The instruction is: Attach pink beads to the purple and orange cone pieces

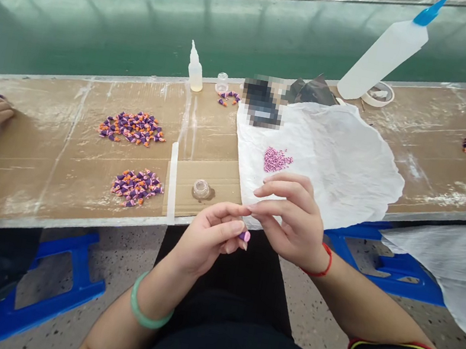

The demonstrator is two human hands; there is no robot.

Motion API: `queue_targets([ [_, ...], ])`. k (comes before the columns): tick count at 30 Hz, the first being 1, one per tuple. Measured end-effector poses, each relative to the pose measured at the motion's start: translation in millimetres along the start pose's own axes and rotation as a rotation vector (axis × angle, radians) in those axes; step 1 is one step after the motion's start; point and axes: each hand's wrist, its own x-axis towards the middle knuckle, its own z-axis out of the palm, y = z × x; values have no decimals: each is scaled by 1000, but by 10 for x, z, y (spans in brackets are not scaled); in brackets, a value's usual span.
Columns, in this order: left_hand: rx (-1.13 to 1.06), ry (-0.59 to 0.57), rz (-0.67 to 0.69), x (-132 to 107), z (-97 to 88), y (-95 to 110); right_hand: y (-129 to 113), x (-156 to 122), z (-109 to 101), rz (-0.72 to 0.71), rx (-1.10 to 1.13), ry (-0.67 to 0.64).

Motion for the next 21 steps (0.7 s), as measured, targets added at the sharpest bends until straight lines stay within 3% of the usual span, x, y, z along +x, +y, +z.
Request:
queue_targets([
  [5, 154, 148, 184, 51, 20, -21, -53, -77, 203, 231, 231, 43],
  [9, 32, 150, 115, 36, 36, 24, 3, -74, 300, 77, 167, 98],
  [14, -178, 73, -36, -24, 56, 67, 110, -66, 268, -123, 8, 134],
  [21, -220, 57, -86, -40, 55, 30, 120, -112, 256, -112, -51, 160],
])
